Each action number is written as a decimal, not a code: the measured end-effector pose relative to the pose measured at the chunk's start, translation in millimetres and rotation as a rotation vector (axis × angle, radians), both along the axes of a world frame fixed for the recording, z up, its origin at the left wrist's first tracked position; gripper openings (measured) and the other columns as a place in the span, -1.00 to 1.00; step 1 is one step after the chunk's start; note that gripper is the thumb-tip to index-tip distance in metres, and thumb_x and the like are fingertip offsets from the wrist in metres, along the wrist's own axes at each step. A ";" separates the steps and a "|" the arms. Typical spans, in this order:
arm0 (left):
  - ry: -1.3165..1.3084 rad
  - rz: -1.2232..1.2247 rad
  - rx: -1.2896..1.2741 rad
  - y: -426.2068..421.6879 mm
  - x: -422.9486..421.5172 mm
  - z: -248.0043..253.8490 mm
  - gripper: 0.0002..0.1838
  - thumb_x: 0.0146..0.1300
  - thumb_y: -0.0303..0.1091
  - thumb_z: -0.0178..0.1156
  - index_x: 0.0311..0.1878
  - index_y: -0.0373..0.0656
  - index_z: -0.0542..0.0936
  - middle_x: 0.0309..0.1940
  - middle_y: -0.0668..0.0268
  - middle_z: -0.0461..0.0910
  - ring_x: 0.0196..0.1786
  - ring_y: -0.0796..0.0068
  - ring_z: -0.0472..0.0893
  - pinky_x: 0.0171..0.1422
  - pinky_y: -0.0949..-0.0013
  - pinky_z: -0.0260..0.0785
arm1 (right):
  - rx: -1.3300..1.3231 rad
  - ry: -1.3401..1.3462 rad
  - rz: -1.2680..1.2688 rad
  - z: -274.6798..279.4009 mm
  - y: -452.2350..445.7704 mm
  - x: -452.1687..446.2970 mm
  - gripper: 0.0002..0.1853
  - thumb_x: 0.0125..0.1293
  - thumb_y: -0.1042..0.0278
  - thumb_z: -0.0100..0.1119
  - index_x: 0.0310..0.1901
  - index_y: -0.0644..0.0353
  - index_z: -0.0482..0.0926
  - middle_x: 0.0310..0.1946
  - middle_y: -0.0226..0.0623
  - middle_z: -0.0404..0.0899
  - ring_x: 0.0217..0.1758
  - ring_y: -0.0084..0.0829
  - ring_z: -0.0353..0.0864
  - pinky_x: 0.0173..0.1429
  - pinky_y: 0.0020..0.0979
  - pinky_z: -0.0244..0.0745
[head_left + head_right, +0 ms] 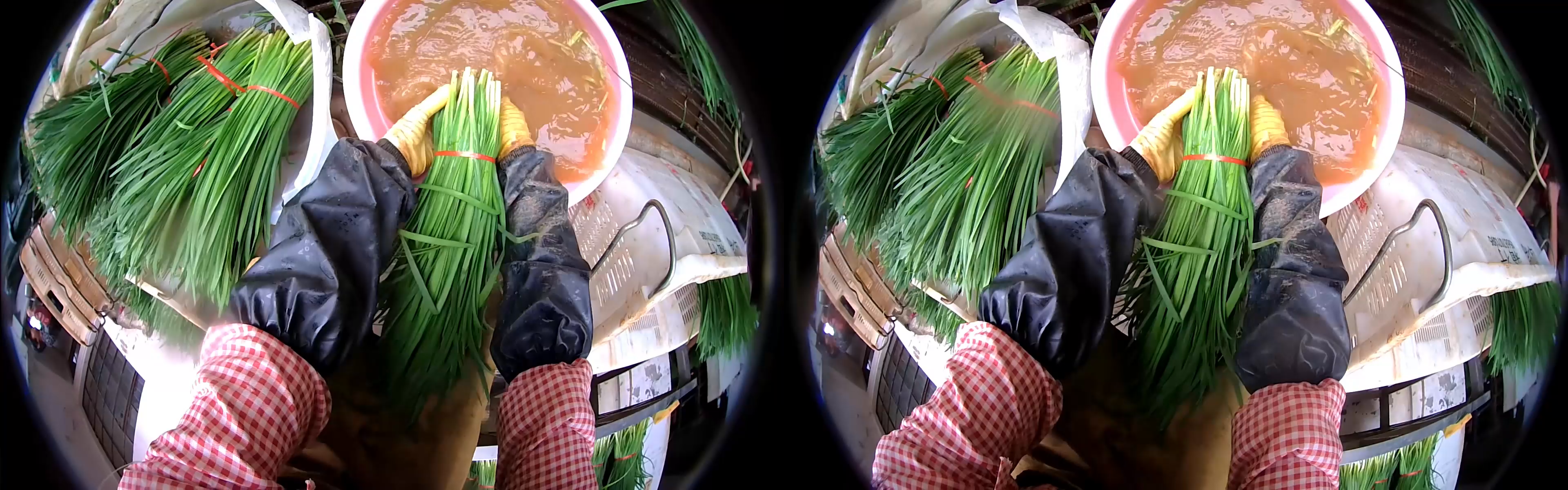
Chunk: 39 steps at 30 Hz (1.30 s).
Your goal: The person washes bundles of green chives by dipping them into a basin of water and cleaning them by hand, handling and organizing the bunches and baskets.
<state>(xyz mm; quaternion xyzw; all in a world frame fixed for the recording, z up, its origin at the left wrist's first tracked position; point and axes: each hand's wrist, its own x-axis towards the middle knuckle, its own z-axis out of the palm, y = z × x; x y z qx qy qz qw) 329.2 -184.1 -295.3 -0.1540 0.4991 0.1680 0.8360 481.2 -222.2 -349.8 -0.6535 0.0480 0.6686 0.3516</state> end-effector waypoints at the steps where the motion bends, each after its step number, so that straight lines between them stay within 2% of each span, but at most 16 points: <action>1: -0.017 0.006 -0.020 1.4 0.6 0.6 -0.53 0.21 -0.11 0.31 0.13 -0.14 0.54 -0.01 0.26 0.62 0.02 0.34 0.58 0.17 0.22 0.43 | -0.115 -0.058 -0.062 7.7 1.5 2.4 -0.41 0.37 -0.19 -0.04 0.11 0.22 0.48 -0.06 -0.20 0.61 -0.09 -0.34 0.60 -0.02 -0.26 0.54; 4: -0.193 0.268 -0.149 5.8 10.9 -4.0 -0.52 0.16 -0.20 0.36 0.13 -0.14 0.54 -0.01 0.28 0.62 0.01 0.34 0.58 0.18 0.25 0.42 | -0.179 -0.005 -0.279 82.1 23.5 9.8 -0.39 0.29 -0.20 0.11 0.12 0.20 0.48 0.01 -0.27 0.56 0.03 -0.34 0.53 0.05 -0.25 0.50; 5: -0.023 -0.070 0.047 7.2 9.2 -6.1 -0.49 0.12 -0.21 0.40 0.10 -0.21 0.53 -0.03 0.21 0.62 -0.06 0.35 0.60 0.08 0.27 0.46 | -0.120 0.098 -0.329 93.3 26.2 10.3 -0.39 0.28 -0.17 0.15 0.14 0.20 0.46 0.03 -0.28 0.54 0.07 -0.33 0.50 0.09 -0.26 0.47; 7: 0.413 -0.383 0.298 6.7 22.4 -6.7 -0.45 0.09 -0.16 0.42 0.07 -0.30 0.53 -0.11 0.13 0.63 -0.16 0.37 0.62 -0.05 0.31 0.48 | 0.063 -0.317 0.088 70.1 13.0 -2.2 -0.39 0.12 0.02 0.39 0.11 0.23 0.47 0.02 -0.24 0.52 0.04 -0.39 0.48 0.12 -0.33 0.42; 11: 0.789 -0.634 0.495 -1.3 16.4 -35.9 -0.58 0.08 -0.20 0.36 -0.16 -0.38 0.59 -0.29 0.17 0.65 -0.31 0.37 0.61 -0.20 0.33 0.45 | -0.340 -0.306 0.197 8.2 -1.6 8.0 -0.36 0.11 0.06 0.35 0.15 0.30 0.46 0.09 -0.10 0.49 0.13 -0.33 0.46 0.16 -0.31 0.40; 17: 0.229 -0.267 -0.001 13.8 9.5 -26.1 -0.69 0.05 -0.33 0.33 -0.15 -0.27 0.60 -0.42 0.22 0.59 -0.37 0.29 0.60 -0.26 0.21 0.49 | -0.242 -0.037 -0.042 56.0 17.1 -0.3 -0.35 0.15 0.03 0.25 0.15 0.38 0.44 0.11 0.01 0.49 0.11 -0.25 0.50 0.13 -0.24 0.43; 20: 0.443 -0.427 0.538 5.0 7.6 -36.9 -0.62 0.01 -0.39 0.38 -0.08 -0.30 0.56 -0.35 0.23 0.62 -0.36 0.38 0.60 -0.26 0.26 0.49 | -0.255 -0.340 0.207 3.1 10.0 -1.0 -0.37 0.18 0.00 0.21 0.09 0.42 0.46 -0.01 0.00 0.57 -0.01 -0.19 0.57 0.01 -0.17 0.48; 21: 0.394 -0.188 0.577 -0.6 11.3 -38.4 -0.62 0.05 -0.36 0.39 -0.07 -0.31 0.56 -0.33 0.25 0.63 -0.34 0.42 0.59 -0.25 0.28 0.49 | -0.277 -0.393 0.363 -18.2 13.2 9.6 -0.39 0.17 0.00 0.22 0.09 0.37 0.47 -0.03 0.01 0.58 -0.02 -0.17 0.58 0.01 -0.18 0.49; 23: 0.619 -0.300 0.490 10.2 17.9 -41.6 -0.63 0.13 -0.26 0.36 -0.08 -0.31 0.57 -0.34 0.28 0.63 -0.32 0.44 0.60 -0.22 0.31 0.48 | -0.244 -0.282 0.339 -22.6 20.6 23.4 -0.42 0.16 0.00 0.25 0.09 0.28 0.49 -0.06 0.02 0.59 -0.04 -0.12 0.59 0.02 -0.19 0.50; 26: 0.849 -0.677 0.533 24.0 19.0 -52.9 -0.50 0.22 0.00 0.24 -0.10 -0.35 0.60 -0.20 0.12 0.62 -0.19 0.32 0.58 -0.03 0.30 0.41 | -0.341 0.149 -0.352 91.8 58.4 -5.9 -0.46 0.14 0.00 0.29 0.09 0.14 0.52 -0.11 0.04 0.61 -0.07 -0.04 0.61 0.02 -0.21 0.51; 27: 0.964 -0.844 0.538 30.5 23.5 -45.9 -0.41 0.22 0.06 0.20 -0.07 -0.42 0.59 -0.09 -0.05 0.62 -0.08 0.17 0.61 0.08 0.23 0.38 | -0.011 -0.141 0.038 93.6 48.6 -10.9 -0.42 0.08 0.01 0.32 0.08 0.19 0.51 -0.07 0.05 0.59 0.03 -0.04 0.56 0.10 -0.20 0.45; 29: 0.624 -0.647 0.519 26.1 25.3 -38.1 -0.38 0.14 0.01 0.28 0.01 -0.42 0.53 -0.03 -0.06 0.58 0.04 0.18 0.56 0.13 0.25 0.36 | -0.177 -0.593 0.935 62.5 45.0 -7.9 -0.47 0.21 0.14 0.25 0.16 0.24 0.47 -0.04 -0.13 0.58 -0.01 -0.30 0.54 0.08 -0.32 0.45; 31: 0.612 -0.530 0.643 9.1 23.9 -36.0 -0.39 0.05 -0.26 0.44 0.14 -0.28 0.44 -0.06 0.15 0.55 -0.06 0.34 0.55 0.06 0.28 0.43 | -0.188 -0.555 0.536 6.8 25.9 -4.0 -0.51 0.20 0.13 0.24 0.06 0.30 0.51 -0.11 -0.17 0.62 -0.05 -0.31 0.55 0.05 -0.33 0.45; 33: 0.429 -0.325 0.611 7.7 9.0 -14.9 -0.36 0.01 -0.36 0.43 0.17 -0.26 0.39 0.03 0.11 0.48 -0.01 0.35 0.53 0.04 0.27 0.45 | -0.320 -0.108 0.167 -5.4 20.1 11.6 -0.45 0.18 0.16 0.27 0.11 0.36 0.47 -0.05 -0.11 0.60 -0.05 -0.29 0.56 0.04 -0.32 0.46; 36: 0.484 -0.170 0.380 5.7 13.6 -1.8 -0.45 0.03 -0.45 0.34 0.13 -0.24 0.41 -0.06 0.18 0.53 -0.10 0.33 0.56 -0.06 0.24 0.49 | -0.270 0.100 -0.065 52.4 37.2 -3.9 -0.38 0.15 0.19 0.31 0.18 0.41 0.41 -0.04 -0.05 0.58 -0.08 -0.28 0.58 0.00 -0.30 0.48; 39: 0.174 -0.184 0.173 5.1 1.8 -22.6 -0.59 0.05 -0.50 0.27 0.02 -0.24 0.50 -0.28 0.28 0.58 -0.28 0.34 0.59 -0.15 0.26 0.49 | -0.067 -0.443 0.445 23.9 18.9 -12.1 -0.31 0.02 0.06 0.35 0.11 0.41 0.47 -0.02 -0.01 0.58 0.04 -0.18 0.54 0.14 -0.31 0.41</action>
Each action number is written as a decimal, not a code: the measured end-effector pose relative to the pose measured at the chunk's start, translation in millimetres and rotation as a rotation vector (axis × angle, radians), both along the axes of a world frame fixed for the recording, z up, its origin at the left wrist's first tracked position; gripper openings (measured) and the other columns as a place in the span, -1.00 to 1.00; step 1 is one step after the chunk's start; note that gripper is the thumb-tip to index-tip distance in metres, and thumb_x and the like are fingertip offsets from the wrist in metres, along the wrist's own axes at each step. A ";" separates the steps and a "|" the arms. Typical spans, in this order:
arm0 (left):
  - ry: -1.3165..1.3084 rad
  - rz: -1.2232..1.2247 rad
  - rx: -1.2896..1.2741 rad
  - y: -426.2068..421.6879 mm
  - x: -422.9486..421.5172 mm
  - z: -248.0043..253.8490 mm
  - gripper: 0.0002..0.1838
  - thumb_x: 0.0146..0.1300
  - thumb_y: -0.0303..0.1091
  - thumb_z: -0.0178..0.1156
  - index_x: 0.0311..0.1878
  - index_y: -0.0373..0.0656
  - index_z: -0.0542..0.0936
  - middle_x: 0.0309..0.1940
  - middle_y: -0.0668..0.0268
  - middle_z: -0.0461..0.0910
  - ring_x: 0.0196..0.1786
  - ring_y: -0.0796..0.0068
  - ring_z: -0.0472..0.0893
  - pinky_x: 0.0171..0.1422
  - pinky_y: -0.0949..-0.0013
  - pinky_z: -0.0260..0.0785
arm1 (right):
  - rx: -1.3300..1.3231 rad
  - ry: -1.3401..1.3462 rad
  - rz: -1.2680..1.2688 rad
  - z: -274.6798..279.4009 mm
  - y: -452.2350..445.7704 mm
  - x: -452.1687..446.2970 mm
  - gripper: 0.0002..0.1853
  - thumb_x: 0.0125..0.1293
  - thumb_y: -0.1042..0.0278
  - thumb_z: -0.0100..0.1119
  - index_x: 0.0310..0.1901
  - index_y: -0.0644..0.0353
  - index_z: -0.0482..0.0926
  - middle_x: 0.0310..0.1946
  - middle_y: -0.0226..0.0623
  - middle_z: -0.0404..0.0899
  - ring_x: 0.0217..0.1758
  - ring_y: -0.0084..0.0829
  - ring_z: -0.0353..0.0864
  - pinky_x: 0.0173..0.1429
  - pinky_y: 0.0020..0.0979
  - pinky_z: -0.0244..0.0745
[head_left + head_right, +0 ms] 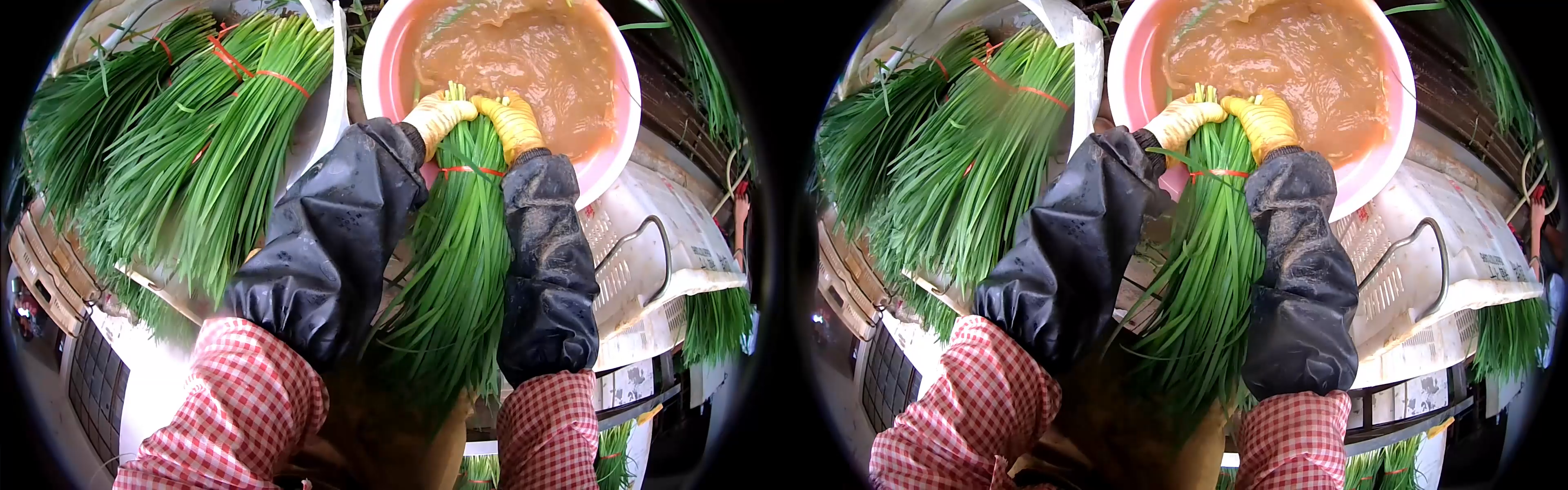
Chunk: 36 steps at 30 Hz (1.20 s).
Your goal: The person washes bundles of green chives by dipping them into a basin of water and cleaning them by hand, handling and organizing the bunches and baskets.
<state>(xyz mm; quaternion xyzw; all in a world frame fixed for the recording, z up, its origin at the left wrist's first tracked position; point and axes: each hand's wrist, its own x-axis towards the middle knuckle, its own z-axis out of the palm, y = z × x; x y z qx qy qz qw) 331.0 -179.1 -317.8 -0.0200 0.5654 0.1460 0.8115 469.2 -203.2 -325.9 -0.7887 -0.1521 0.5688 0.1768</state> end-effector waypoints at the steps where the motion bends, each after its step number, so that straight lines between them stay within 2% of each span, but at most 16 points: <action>1: 0.142 -0.066 0.107 3.2 2.8 10.2 -0.63 0.05 -0.50 0.28 -0.01 -0.23 0.52 -0.29 0.29 0.59 -0.30 0.36 0.59 -0.17 0.27 0.48 | -0.132 0.025 0.114 -12.2 0.3 6.6 -0.33 0.05 0.05 0.32 0.11 0.39 0.48 0.00 0.02 0.57 0.08 -0.18 0.53 0.17 -0.29 0.39; 2: 0.283 -0.131 0.220 4.3 3.9 13.0 -0.66 0.06 -0.49 0.28 -0.04 -0.23 0.53 -0.30 0.29 0.59 -0.33 0.37 0.58 -0.20 0.28 0.47 | -0.349 -0.149 0.160 -18.0 6.3 11.0 -0.35 0.08 -0.02 0.28 0.06 0.38 0.51 -0.05 0.00 0.60 0.03 -0.20 0.56 0.10 -0.28 0.43; 3: 0.260 -0.036 0.292 -8.2 0.8 -3.8 -0.68 0.09 -0.46 0.29 -0.05 -0.24 0.53 -0.27 0.29 0.59 -0.27 0.41 0.58 -0.16 0.32 0.45 | -0.201 -0.076 0.362 -41.9 -6.1 28.3 -0.36 0.13 -0.09 0.22 0.03 0.36 0.53 -0.08 -0.05 0.62 -0.01 -0.21 0.58 0.05 -0.29 0.46; 5: 0.424 0.002 0.317 -14.2 7.0 -16.5 -0.57 0.16 -0.32 0.32 0.05 -0.27 0.48 -0.15 0.26 0.58 -0.14 0.41 0.56 -0.02 0.32 0.42 | -0.115 0.120 -0.011 -36.1 -11.3 34.9 -0.37 0.21 -0.23 0.11 -0.03 0.28 0.57 -0.17 -0.14 0.65 -0.09 -0.24 0.61 -0.05 -0.31 0.50; 6: 0.444 -0.058 0.275 -13.5 4.4 -14.1 -0.52 0.18 -0.24 0.32 0.09 -0.28 0.46 -0.11 0.25 0.57 -0.09 0.40 0.55 0.04 0.30 0.41 | -0.178 0.236 -0.586 -26.3 -17.5 32.6 -0.36 0.24 -0.29 0.05 -0.07 0.24 0.59 -0.22 -0.18 0.66 -0.13 -0.25 0.63 -0.09 -0.32 0.51; 8: 0.392 -0.019 0.189 -7.6 3.6 -2.6 -0.31 0.15 -0.10 0.34 0.21 -0.34 0.34 0.05 0.15 0.50 0.04 0.37 0.50 0.13 0.31 0.36 | -0.182 0.247 -0.643 36.5 -0.2 24.7 -0.17 0.18 -0.44 0.03 0.21 0.18 0.40 0.08 -0.14 0.50 0.08 -0.26 0.52 0.08 -0.31 0.48; 10: 0.340 0.013 0.103 -7.2 2.2 6.6 -0.10 0.12 0.05 0.35 0.33 -0.41 0.23 0.21 0.04 0.42 0.17 0.33 0.45 0.23 0.31 0.30 | -0.217 0.222 -0.571 60.2 5.5 28.1 -0.02 0.11 -0.40 0.17 0.38 0.20 0.18 0.28 -0.11 0.33 0.29 -0.19 0.35 0.25 -0.29 0.36; 12: 0.106 0.134 0.064 -9.2 1.8 14.1 0.00 0.10 0.19 0.33 0.41 -0.28 0.13 0.27 0.09 0.35 0.23 0.32 0.41 0.24 0.23 0.31 | -0.050 0.258 -0.385 61.4 -8.7 14.0 -0.03 0.16 -0.01 0.37 0.47 0.14 0.00 0.34 -0.08 0.24 0.37 -0.25 0.27 0.37 -0.29 0.24; 13: -0.002 0.131 0.092 -6.6 0.5 27.9 0.05 0.07 0.17 0.36 0.46 -0.15 0.04 0.28 0.14 0.32 0.25 0.27 0.39 0.25 0.16 0.31 | 0.025 0.144 -0.126 58.3 -19.9 5.2 0.12 0.02 -0.19 0.40 0.47 0.16 -0.03 0.38 -0.07 0.22 0.43 -0.23 0.20 0.41 -0.30 0.15; 16: 0.009 0.085 0.060 -23.6 1.2 54.8 -0.03 0.03 0.02 0.45 0.41 -0.08 0.13 0.25 0.18 0.33 0.22 0.33 0.39 0.23 0.17 0.33 | 0.225 0.054 -0.118 86.5 -32.0 -18.8 -0.13 0.12 0.17 0.39 0.43 0.12 0.15 0.33 -0.07 0.28 0.40 -0.27 0.25 0.39 -0.37 0.19; 17: -0.026 0.051 0.039 -27.8 -0.9 52.5 -0.12 0.04 -0.06 0.46 0.36 -0.07 0.22 0.18 0.19 0.42 0.12 0.37 0.48 0.12 0.21 0.42 | 0.302 -0.047 -0.098 85.4 -42.2 -23.5 -0.33 0.12 0.33 0.38 0.30 0.09 0.38 0.31 -0.06 0.31 0.38 -0.24 0.27 0.39 -0.37 0.20; 21: -0.142 0.017 -0.054 -30.0 0.5 53.6 -0.33 0.08 -0.15 0.44 0.22 -0.05 0.37 -0.07 0.28 0.58 -0.16 0.37 0.62 -0.17 0.29 0.52 | 0.406 -0.265 -0.029 99.5 -59.0 -32.3 -0.67 0.03 0.42 0.41 -0.12 0.16 0.63 0.31 -0.03 0.30 0.37 -0.17 0.28 0.39 -0.32 0.21; 28: -0.042 0.073 0.036 -28.0 7.3 70.5 -0.35 0.04 -0.23 0.47 0.18 -0.05 0.37 -0.07 0.26 0.56 -0.07 0.36 0.59 -0.07 0.22 0.51 | 0.380 -0.148 -0.315 96.4 -49.7 -30.5 -0.78 0.03 0.50 0.38 -0.24 0.26 0.62 0.29 -0.04 0.34 0.33 -0.21 0.32 0.34 -0.33 0.26; 32: -0.072 0.102 0.090 -25.6 2.3 75.5 -0.30 0.03 -0.30 0.47 0.22 -0.09 0.34 -0.01 0.26 0.54 -0.02 0.37 0.57 -0.01 0.22 0.50 | 0.364 0.129 -0.806 101.4 -43.5 -29.9 -0.83 0.05 0.63 0.31 -0.28 0.40 0.58 0.20 -0.10 0.46 0.07 -0.37 0.51 0.20 -0.39 0.36; 34: -0.066 0.060 0.140 -23.6 4.3 81.5 -0.29 0.02 -0.30 0.48 0.22 -0.11 0.33 -0.01 0.26 0.54 -0.02 0.38 0.57 0.00 0.24 0.49 | 0.456 -0.084 -0.738 107.9 -33.4 -37.2 -0.86 0.07 0.56 0.32 -0.31 0.30 0.59 0.01 -0.16 0.60 -0.08 -0.30 0.58 0.06 -0.33 0.44; 36: -0.059 0.025 0.187 -25.2 6.4 86.5 -0.28 0.02 -0.29 0.48 0.22 -0.13 0.33 -0.01 0.25 0.54 -0.02 0.40 0.56 0.02 0.25 0.49 | 0.506 -0.831 0.071 121.1 -19.5 -29.1 -0.90 0.11 0.46 0.31 -0.34 0.18 0.58 -0.26 -0.23 0.65 -0.16 -0.21 0.61 -0.03 -0.28 0.46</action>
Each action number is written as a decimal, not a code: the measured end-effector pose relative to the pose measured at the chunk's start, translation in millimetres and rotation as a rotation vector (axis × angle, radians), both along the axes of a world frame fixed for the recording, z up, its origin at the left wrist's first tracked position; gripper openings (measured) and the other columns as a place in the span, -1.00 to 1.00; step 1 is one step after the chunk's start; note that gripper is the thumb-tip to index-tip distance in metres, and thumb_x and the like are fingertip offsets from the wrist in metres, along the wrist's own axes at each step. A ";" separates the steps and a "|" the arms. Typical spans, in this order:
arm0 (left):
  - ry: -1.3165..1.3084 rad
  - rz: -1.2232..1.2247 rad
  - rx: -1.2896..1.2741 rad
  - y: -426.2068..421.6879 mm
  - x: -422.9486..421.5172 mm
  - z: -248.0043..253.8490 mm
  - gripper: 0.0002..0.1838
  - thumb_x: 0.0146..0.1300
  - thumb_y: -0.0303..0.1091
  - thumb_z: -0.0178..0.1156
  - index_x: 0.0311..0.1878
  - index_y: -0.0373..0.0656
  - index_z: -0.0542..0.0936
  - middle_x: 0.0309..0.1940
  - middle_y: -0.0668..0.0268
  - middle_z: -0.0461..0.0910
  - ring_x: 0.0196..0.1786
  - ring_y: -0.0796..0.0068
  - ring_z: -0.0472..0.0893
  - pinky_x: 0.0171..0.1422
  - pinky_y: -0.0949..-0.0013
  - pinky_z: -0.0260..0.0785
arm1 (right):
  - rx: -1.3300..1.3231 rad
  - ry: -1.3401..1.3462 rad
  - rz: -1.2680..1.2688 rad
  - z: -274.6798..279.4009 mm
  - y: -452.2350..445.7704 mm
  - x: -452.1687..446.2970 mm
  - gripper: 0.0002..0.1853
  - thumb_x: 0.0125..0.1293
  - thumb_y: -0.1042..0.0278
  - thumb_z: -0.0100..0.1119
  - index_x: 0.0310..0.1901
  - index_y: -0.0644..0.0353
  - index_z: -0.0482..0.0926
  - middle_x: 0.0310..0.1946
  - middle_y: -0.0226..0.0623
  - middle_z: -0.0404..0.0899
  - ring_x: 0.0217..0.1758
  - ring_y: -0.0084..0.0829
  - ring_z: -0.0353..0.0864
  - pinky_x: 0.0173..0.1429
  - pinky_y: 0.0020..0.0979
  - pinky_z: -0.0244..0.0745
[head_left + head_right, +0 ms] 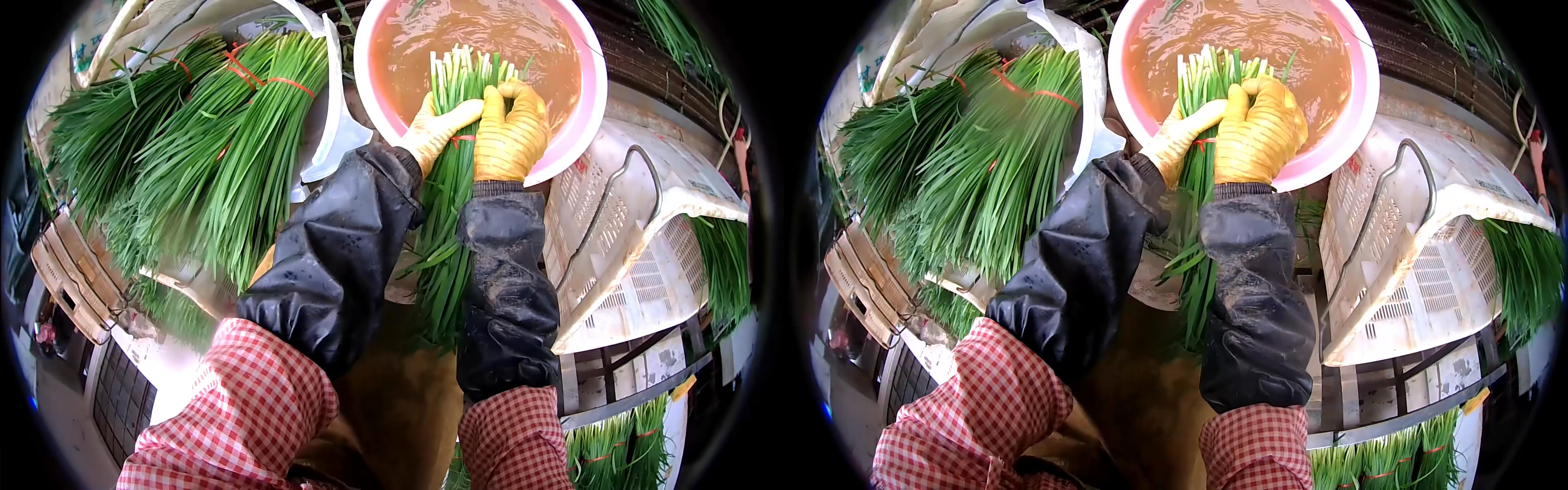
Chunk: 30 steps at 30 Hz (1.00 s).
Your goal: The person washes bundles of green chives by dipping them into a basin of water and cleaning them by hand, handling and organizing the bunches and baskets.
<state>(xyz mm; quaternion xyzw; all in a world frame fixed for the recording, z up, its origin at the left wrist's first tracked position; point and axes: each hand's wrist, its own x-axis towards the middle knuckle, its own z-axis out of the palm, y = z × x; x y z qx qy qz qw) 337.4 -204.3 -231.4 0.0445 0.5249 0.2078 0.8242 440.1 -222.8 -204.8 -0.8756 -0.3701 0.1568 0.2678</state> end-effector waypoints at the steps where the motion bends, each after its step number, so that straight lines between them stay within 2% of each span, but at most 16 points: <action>1: -0.008 -0.060 0.028 -0.9 1.5 0.1 -0.28 0.02 -0.29 0.48 0.22 -0.14 0.33 0.00 0.25 0.54 -0.01 0.41 0.56 0.04 0.27 0.47 | 0.028 -0.083 0.057 3.3 11.1 8.1 -0.87 0.12 0.35 0.31 -0.34 0.11 0.55 -0.44 -0.26 0.61 -0.25 -0.13 0.60 -0.12 -0.21 0.47; 4: 0.077 -0.230 0.124 -3.2 6.0 12.6 -0.16 -0.03 -0.23 0.51 0.26 -0.23 0.26 0.02 0.20 0.53 0.02 0.39 0.54 0.10 0.31 0.44 | 0.364 0.687 -0.371 9.5 42.3 39.4 -0.90 0.34 0.47 0.07 -0.16 0.21 0.38 -0.45 -0.17 0.63 -0.61 -0.45 0.56 -0.48 -0.48 0.48; 7: 0.226 -0.183 0.183 -2.7 -2.3 9.6 -0.08 -0.08 -0.20 0.54 0.26 -0.31 0.21 0.01 0.17 0.53 0.01 0.38 0.55 0.11 0.31 0.43 | 0.409 0.643 -0.397 55.8 26.9 88.7 -0.85 0.35 0.48 0.07 -0.13 0.27 0.34 -0.45 -0.21 0.64 -0.69 -0.60 0.40 -0.52 -0.59 0.39; 9: 0.294 -0.150 0.216 3.9 -17.6 -6.2 -0.22 0.00 -0.24 0.50 0.24 -0.24 0.30 0.02 0.20 0.54 0.02 0.36 0.56 0.10 0.27 0.45 | 0.233 0.623 -0.314 102.4 -17.5 92.8 -0.88 0.36 0.49 0.06 -0.13 0.22 0.37 -0.47 -0.34 0.61 -0.70 -0.70 0.25 -0.55 -0.67 0.24; 10: 0.359 -0.131 0.270 8.4 -20.0 -4.9 -0.17 -0.03 -0.19 0.52 0.23 -0.29 0.28 0.02 0.15 0.54 -0.01 0.34 0.57 0.08 0.28 0.46 | -0.013 0.609 -0.229 119.3 -47.5 90.5 -0.90 0.36 0.51 0.05 -0.15 0.14 0.39 -0.46 -0.37 0.59 -0.71 -0.72 0.20 -0.57 -0.70 0.18; 11: 0.457 -0.220 0.295 14.8 -21.0 -0.3 -0.13 -0.06 -0.17 0.53 0.23 -0.32 0.26 0.01 0.12 0.54 -0.02 0.33 0.58 0.08 0.28 0.46 | -0.411 0.612 -0.157 125.0 -85.6 91.6 -0.88 0.32 0.50 0.10 -0.16 0.07 0.43 -0.43 -0.34 0.61 -0.63 -0.61 0.36 -0.49 -0.61 0.33; 12: 0.555 -0.309 0.318 20.6 -21.1 2.8 -0.10 -0.09 -0.14 0.54 0.23 -0.34 0.25 -0.01 0.10 0.55 -0.03 0.32 0.58 0.07 0.29 0.47 | -0.583 0.337 0.371 111.7 -146.4 97.0 -0.82 0.29 0.51 0.12 -0.09 0.07 0.49 -0.37 -0.27 0.62 -0.42 -0.44 0.54 -0.29 -0.46 0.47; 17: 0.749 -0.774 0.374 28.9 6.0 -2.9 -0.05 -0.10 0.11 0.45 0.14 -0.44 0.26 -0.04 -0.11 0.54 0.01 0.11 0.58 0.13 0.25 0.41 | -0.662 0.744 0.213 87.1 -139.5 60.4 -0.70 0.28 0.41 0.19 0.04 0.20 0.53 -0.18 -0.23 0.63 -0.13 -0.34 0.58 -0.01 -0.42 0.45; 19: 0.757 -0.878 0.388 29.6 15.0 -15.8 -0.08 -0.11 0.12 0.44 0.11 -0.42 0.27 0.00 -0.18 0.51 0.08 -0.01 0.55 0.18 0.19 0.40 | -0.357 0.959 -0.030 50.6 -65.9 54.8 -0.62 0.35 0.34 0.15 0.16 0.25 0.46 0.01 -0.25 0.57 0.09 -0.46 0.49 0.16 -0.41 0.39; 21: 0.725 -0.908 0.396 24.8 17.2 -27.3 -0.01 -0.15 0.13 0.46 0.16 -0.43 0.25 -0.01 -0.14 0.53 0.06 0.06 0.56 0.17 0.23 0.40 | -0.146 0.945 -0.104 -10.1 -13.3 48.8 -0.32 0.25 0.12 0.28 0.35 0.12 0.26 0.22 -0.08 0.42 0.28 -0.33 0.38 0.31 -0.37 0.28; 23: 0.661 -0.963 0.410 21.0 14.6 -43.9 0.09 -0.18 0.14 0.48 0.25 -0.43 0.18 -0.02 -0.10 0.55 0.06 0.10 0.58 0.15 0.29 0.40 | -0.405 0.932 -0.085 -86.8 18.2 54.0 -0.07 0.07 -0.06 0.38 0.41 0.11 0.15 0.27 -0.03 0.36 0.29 -0.20 0.39 0.30 -0.28 0.31; 24: 0.653 -0.980 0.379 19.9 14.5 -49.1 0.06 -0.14 0.02 0.49 0.29 -0.40 0.13 -0.01 -0.08 0.55 0.05 0.13 0.57 0.16 0.28 0.39 | -0.422 1.076 -0.319 -97.3 33.6 39.1 -0.16 0.09 0.01 0.35 0.36 0.19 0.25 0.21 -0.01 0.43 0.24 -0.21 0.45 0.22 -0.26 0.39; 25: 0.488 -0.720 0.260 12.5 10.1 -66.1 0.04 -0.11 -0.06 0.49 0.31 -0.38 0.10 -0.03 -0.05 0.55 0.02 0.18 0.58 0.11 0.25 0.42 | -0.574 1.230 -0.415 -142.1 32.6 51.0 -0.34 0.15 0.05 0.26 0.23 0.25 0.41 0.11 -0.02 0.52 0.16 -0.24 0.52 0.18 -0.25 0.44; 27: 0.202 -0.366 0.046 13.7 5.7 -65.3 0.00 -0.05 -0.25 0.48 0.33 -0.35 0.04 -0.11 0.04 0.56 -0.16 0.35 0.60 -0.14 0.18 0.49 | -0.565 1.091 -0.385 -184.2 20.6 50.9 -0.50 0.19 0.11 0.20 0.09 0.27 0.53 0.02 -0.07 0.59 0.04 -0.26 0.59 0.14 -0.23 0.46; 28: 0.402 -0.455 -0.017 7.1 7.0 -86.9 -0.07 -0.07 -0.21 0.49 0.28 -0.32 0.13 -0.20 0.09 0.58 -0.30 0.38 0.59 -0.30 0.23 0.48 | -0.549 1.038 -0.393 -171.4 23.7 46.8 -0.50 0.18 0.12 0.21 0.08 0.27 0.53 0.02 -0.05 0.58 0.04 -0.24 0.59 0.14 -0.22 0.47; 30: 0.358 -0.346 -0.209 29.6 9.4 -57.3 -0.26 -0.04 -0.10 0.45 0.14 -0.28 0.37 -0.30 0.16 0.61 -0.40 0.36 0.59 -0.32 0.25 0.49 | -0.443 1.042 -0.455 -146.5 24.1 36.7 -0.51 0.17 0.13 0.24 0.07 0.27 0.53 0.02 -0.03 0.58 0.03 -0.20 0.59 0.13 -0.21 0.47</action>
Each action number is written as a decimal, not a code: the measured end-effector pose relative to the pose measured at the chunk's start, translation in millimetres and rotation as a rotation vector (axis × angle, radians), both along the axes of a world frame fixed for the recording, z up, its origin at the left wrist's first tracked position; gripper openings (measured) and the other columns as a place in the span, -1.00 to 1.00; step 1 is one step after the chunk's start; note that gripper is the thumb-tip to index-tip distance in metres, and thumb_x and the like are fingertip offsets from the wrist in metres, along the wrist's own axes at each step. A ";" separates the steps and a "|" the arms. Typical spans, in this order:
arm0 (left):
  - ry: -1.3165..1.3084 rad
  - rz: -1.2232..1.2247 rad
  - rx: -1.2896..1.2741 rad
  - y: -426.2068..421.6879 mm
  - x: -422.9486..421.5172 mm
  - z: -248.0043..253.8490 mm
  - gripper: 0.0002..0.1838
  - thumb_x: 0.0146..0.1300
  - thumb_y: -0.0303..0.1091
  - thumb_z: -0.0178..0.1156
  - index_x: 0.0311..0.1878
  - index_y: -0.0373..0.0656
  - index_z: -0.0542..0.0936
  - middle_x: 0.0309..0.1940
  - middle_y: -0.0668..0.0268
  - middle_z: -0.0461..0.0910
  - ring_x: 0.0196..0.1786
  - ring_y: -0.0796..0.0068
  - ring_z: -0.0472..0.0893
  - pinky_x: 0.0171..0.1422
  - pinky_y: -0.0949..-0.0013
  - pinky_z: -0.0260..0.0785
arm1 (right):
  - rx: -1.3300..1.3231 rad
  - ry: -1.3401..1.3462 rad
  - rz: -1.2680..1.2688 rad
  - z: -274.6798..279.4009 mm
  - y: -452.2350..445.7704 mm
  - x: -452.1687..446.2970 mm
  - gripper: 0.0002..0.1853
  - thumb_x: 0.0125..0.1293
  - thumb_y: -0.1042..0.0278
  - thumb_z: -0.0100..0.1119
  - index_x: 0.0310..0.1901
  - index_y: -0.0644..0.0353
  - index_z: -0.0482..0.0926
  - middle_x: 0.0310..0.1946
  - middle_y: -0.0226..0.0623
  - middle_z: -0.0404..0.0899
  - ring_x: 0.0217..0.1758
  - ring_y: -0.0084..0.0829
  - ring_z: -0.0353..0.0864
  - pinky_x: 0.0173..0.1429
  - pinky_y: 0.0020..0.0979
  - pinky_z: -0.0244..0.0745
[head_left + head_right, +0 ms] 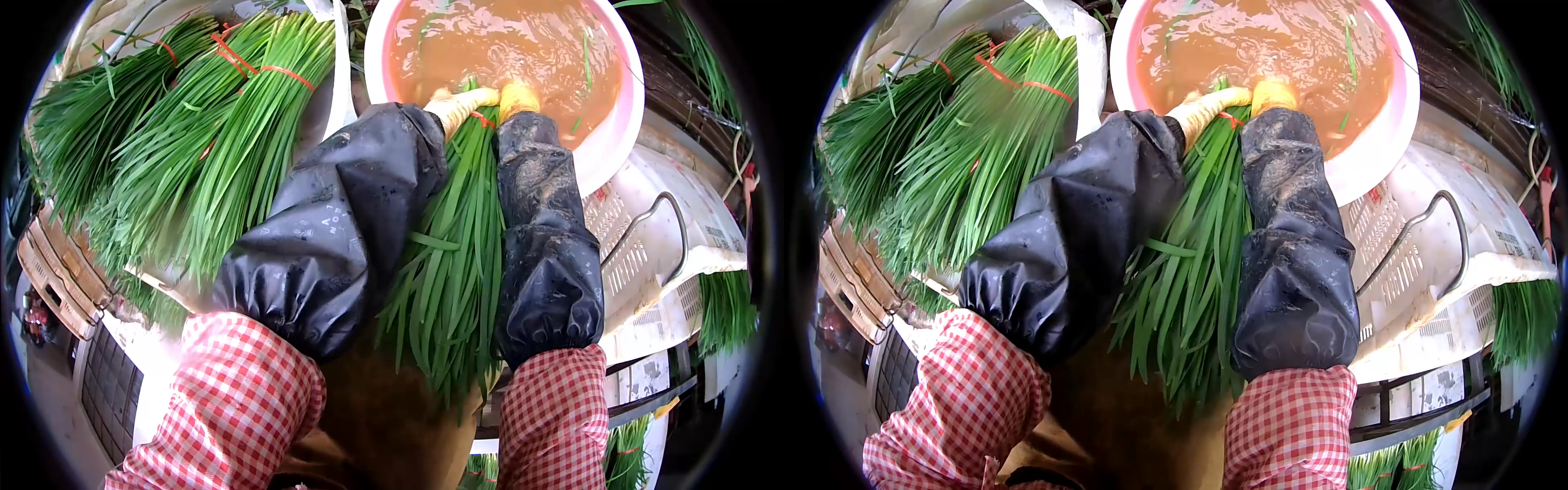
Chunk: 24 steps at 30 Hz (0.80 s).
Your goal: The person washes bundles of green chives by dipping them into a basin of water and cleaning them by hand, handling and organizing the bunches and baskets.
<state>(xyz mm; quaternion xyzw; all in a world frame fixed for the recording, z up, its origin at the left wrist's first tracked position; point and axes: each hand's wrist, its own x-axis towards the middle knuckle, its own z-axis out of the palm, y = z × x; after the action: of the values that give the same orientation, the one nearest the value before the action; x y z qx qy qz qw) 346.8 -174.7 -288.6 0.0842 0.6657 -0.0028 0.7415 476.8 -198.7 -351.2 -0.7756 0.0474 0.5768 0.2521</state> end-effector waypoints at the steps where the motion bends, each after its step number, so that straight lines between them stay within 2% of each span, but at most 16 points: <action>1: -0.177 0.001 -0.184 10.0 -7.2 3.7 -0.45 0.01 -0.01 0.39 -0.03 -0.20 0.55 -0.39 0.22 0.63 -0.44 0.35 0.60 -0.32 0.26 0.51 | 0.036 -0.006 -0.074 16.8 4.0 -6.6 -0.51 0.16 0.14 0.25 0.07 0.26 0.53 0.02 -0.02 0.58 0.03 -0.18 0.60 0.12 -0.20 0.47; 2: -0.201 0.025 -0.173 13.7 -6.0 3.6 -0.54 0.07 0.03 0.33 -0.12 -0.14 0.62 -0.45 0.26 0.63 -0.46 0.35 0.61 -0.31 0.25 0.53 | 0.054 -0.040 -0.102 22.1 7.2 -9.5 -0.51 0.15 0.15 0.26 0.07 0.26 0.53 0.02 -0.01 0.58 0.03 -0.16 0.60 0.12 -0.20 0.48; 4: -0.172 0.083 -0.050 8.9 -3.9 2.2 -0.48 0.06 -0.06 0.37 0.03 -0.18 0.54 -0.31 0.21 0.64 -0.39 0.33 0.62 -0.27 0.25 0.54 | -0.019 -0.199 0.025 17.5 13.7 -7.3 -0.51 0.13 0.17 0.29 0.06 0.26 0.53 0.03 0.02 0.58 0.02 -0.11 0.60 0.11 -0.18 0.48; 5: -0.092 0.087 0.111 1.6 -2.4 -4.1 -0.43 0.05 -0.13 0.39 0.10 -0.18 0.48 -0.23 0.19 0.62 -0.32 0.32 0.62 -0.24 0.24 0.54 | -0.085 -0.287 0.407 -10.1 8.6 7.8 -0.51 0.15 0.19 0.25 0.10 0.21 0.51 0.08 0.04 0.53 0.10 -0.08 0.55 0.16 -0.17 0.45; 7: -0.113 0.159 0.295 -5.4 -1.4 -2.2 -0.28 0.03 -0.30 0.42 0.26 -0.17 0.31 -0.05 0.17 0.55 -0.14 0.28 0.61 -0.15 0.21 0.54 | -0.165 -0.304 0.511 -61.0 -8.6 34.6 -0.50 0.16 0.21 0.24 0.12 0.22 0.49 0.09 0.03 0.53 0.11 -0.10 0.55 0.17 -0.18 0.45; 8: -0.127 0.240 0.362 -4.7 1.9 5.5 -0.26 0.04 -0.45 0.37 0.30 -0.17 0.26 -0.04 0.14 0.55 -0.09 0.29 0.60 -0.06 0.22 0.51 | -0.227 -0.352 0.998 -34.2 -2.0 40.5 -0.50 0.14 0.20 0.26 0.12 0.21 0.50 0.09 -0.01 0.53 0.13 -0.11 0.54 0.18 -0.20 0.45; 9: -0.172 0.267 0.328 -3.6 0.6 2.7 -0.26 0.04 -0.45 0.37 0.30 -0.16 0.26 -0.03 0.16 0.55 -0.07 0.29 0.59 -0.04 0.21 0.51 | -0.245 -0.457 1.471 -10.2 3.0 47.7 -0.49 0.13 0.20 0.28 0.12 0.20 0.51 0.10 -0.05 0.54 0.15 -0.12 0.53 0.20 -0.22 0.45; 10: -0.214 0.291 0.289 -5.4 -3.3 -0.5 -0.26 0.04 -0.46 0.38 0.30 -0.15 0.26 -0.02 0.18 0.55 -0.05 0.28 0.59 -0.02 0.20 0.51 | -0.283 -0.483 1.503 -15.5 -11.4 55.8 -0.50 0.11 0.15 0.30 0.07 0.20 0.55 0.06 -0.06 0.56 0.11 -0.12 0.56 0.17 -0.23 0.47; 11: -0.190 0.318 0.289 -7.0 -5.0 1.7 -0.48 0.13 -0.37 0.34 0.16 -0.16 0.44 -0.12 0.19 0.63 -0.14 0.32 0.64 -0.04 0.21 0.53 | -0.322 -0.508 1.535 -21.8 -26.1 64.3 -0.51 0.08 0.11 0.33 0.03 0.19 0.58 0.01 -0.07 0.59 0.07 -0.12 0.58 0.14 -0.25 0.49; 12: -0.200 0.315 0.216 -3.7 -10.2 4.3 -0.55 0.16 -0.34 0.32 0.11 -0.19 0.49 -0.13 0.21 0.65 -0.14 0.32 0.65 -0.01 0.19 0.53 | -0.337 -0.551 1.590 -13.2 -36.3 67.2 -0.50 0.08 0.01 0.33 -0.03 0.17 0.63 -0.07 -0.08 0.64 -0.02 -0.13 0.64 0.07 -0.25 0.52; 15: -0.244 0.379 0.078 0.3 -27.3 14.8 -0.63 0.21 -0.28 0.27 0.05 -0.21 0.55 -0.12 0.20 0.66 -0.11 0.32 0.66 0.05 0.18 0.52 | -0.420 -0.363 1.210 8.8 -45.0 71.7 -0.49 0.21 -0.04 0.15 0.07 0.16 0.57 -0.05 0.02 0.60 0.11 -0.09 0.55 0.19 -0.20 0.41; 16: -0.258 0.420 0.014 2.4 -30.4 24.8 -0.62 0.19 -0.29 0.26 0.05 -0.24 0.56 -0.10 0.17 0.66 -0.08 0.29 0.66 0.08 0.17 0.51 | -0.412 -0.275 1.690 26.0 -38.6 74.3 -0.48 0.21 -0.02 0.13 0.11 0.14 0.53 -0.04 0.05 0.59 0.11 -0.06 0.54 0.20 -0.18 0.40; 17: -0.302 0.479 0.011 0.2 -37.1 24.3 -0.61 0.18 -0.30 0.26 0.05 -0.25 0.56 -0.08 0.16 0.65 -0.07 0.28 0.66 0.09 0.17 0.51 | -0.414 -0.278 1.689 41.3 -43.0 72.6 -0.48 0.21 -0.02 0.13 0.11 0.14 0.53 -0.04 0.05 0.59 0.11 -0.06 0.54 0.20 -0.18 0.40; 19: -0.291 0.558 0.032 -2.3 -42.1 31.7 -0.57 0.14 -0.31 0.26 0.07 -0.28 0.55 -0.06 0.13 0.65 -0.06 0.26 0.65 0.12 0.16 0.49 | -0.288 -0.559 1.106 67.1 -53.4 72.7 -0.49 0.13 0.18 0.17 0.16 0.06 0.51 0.06 -0.06 0.56 0.12 -0.12 0.54 0.21 -0.27 0.40; 23: -0.313 0.552 0.001 0.9 -39.5 38.3 -0.58 0.15 -0.32 0.25 0.07 -0.29 0.55 -0.06 0.12 0.64 -0.06 0.24 0.65 0.13 0.15 0.49 | 0.024 -0.664 1.024 118.0 -33.2 57.9 -0.39 0.12 0.43 0.08 0.29 -0.05 0.36 0.28 -0.07 0.35 0.24 -0.06 0.43 0.27 -0.22 0.36; 24: -0.340 0.549 -0.028 0.8 -39.7 36.6 -0.59 0.15 -0.32 0.25 0.06 -0.29 0.55 -0.06 0.12 0.64 -0.06 0.24 0.65 0.13 0.15 0.49 | 0.336 -0.662 0.966 122.9 -29.9 45.1 -0.39 0.12 0.50 0.05 0.28 -0.06 0.36 0.32 -0.12 0.29 0.26 -0.08 0.41 0.28 -0.23 0.35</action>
<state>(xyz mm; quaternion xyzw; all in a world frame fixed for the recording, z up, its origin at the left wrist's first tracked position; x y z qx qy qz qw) 307.1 -173.9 -252.0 -0.1096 0.5302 0.2022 0.8161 521.8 -228.6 -228.4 -0.7972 -0.4823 0.3536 0.0824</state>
